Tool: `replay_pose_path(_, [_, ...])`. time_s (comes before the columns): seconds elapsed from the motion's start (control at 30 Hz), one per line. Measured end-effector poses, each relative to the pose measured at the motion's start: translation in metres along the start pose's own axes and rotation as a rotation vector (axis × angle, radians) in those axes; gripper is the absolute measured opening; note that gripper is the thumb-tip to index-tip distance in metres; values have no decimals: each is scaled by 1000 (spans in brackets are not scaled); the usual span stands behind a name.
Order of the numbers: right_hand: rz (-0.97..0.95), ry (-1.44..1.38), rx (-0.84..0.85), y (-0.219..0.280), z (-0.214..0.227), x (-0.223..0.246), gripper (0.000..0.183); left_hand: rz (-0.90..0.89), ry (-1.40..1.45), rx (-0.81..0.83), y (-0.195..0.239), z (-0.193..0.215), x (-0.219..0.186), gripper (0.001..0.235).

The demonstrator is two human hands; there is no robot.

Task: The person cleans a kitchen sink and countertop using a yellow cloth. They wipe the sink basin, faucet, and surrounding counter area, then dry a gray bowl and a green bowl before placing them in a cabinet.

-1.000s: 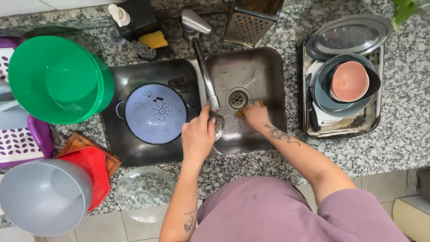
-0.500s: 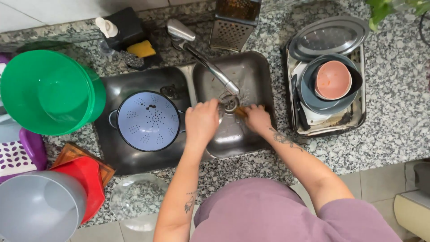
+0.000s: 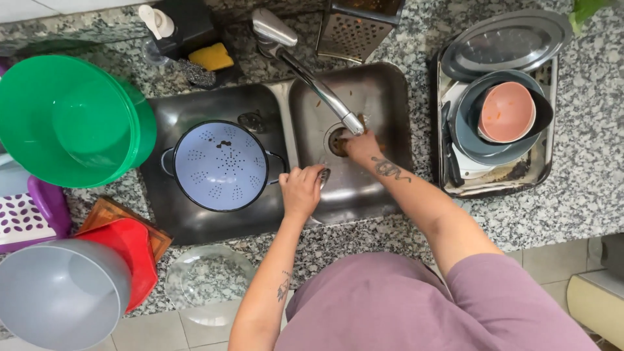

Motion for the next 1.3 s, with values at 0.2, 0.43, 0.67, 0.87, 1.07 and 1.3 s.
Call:
replay_pose_path(0.2, [-13, 73, 175, 0, -4, -7, 23, 3, -2, 6, 1, 3, -3, 23])
replay_pose_path(0.43, [16, 143, 79, 5, 20, 14, 15, -6, -12, 6, 3, 1, -2, 24])
replay_pose_path(0.67, [-122, -130, 342, 10, 34, -3, 26, -3, -7, 3, 2, 1, -1, 23])
replay_pose_path(0.87, [-251, -536, 408, 16, 48, -15, 32, -5, -3, -8, 2, 0, 0, 23])
replay_pose_path(1.07, [-213, -323, 54, 8, 29, 10, 20, -4, 7, -12, 1, 3, -1, 22])
replay_pose_path(1.3, [14, 95, 112, 7, 12, 10, 22, -7, 13, -14, 1, 5, -1, 22])
Point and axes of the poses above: each hand's wrist, its own y-axis away from the middle knuckle, its own z-axis out of the back of the hand, x = y × z, the point moved 5 cm from there along -y, towards the middle knuckle, and after that the axes turned 7 degrees about x, right-handed, at the moved point
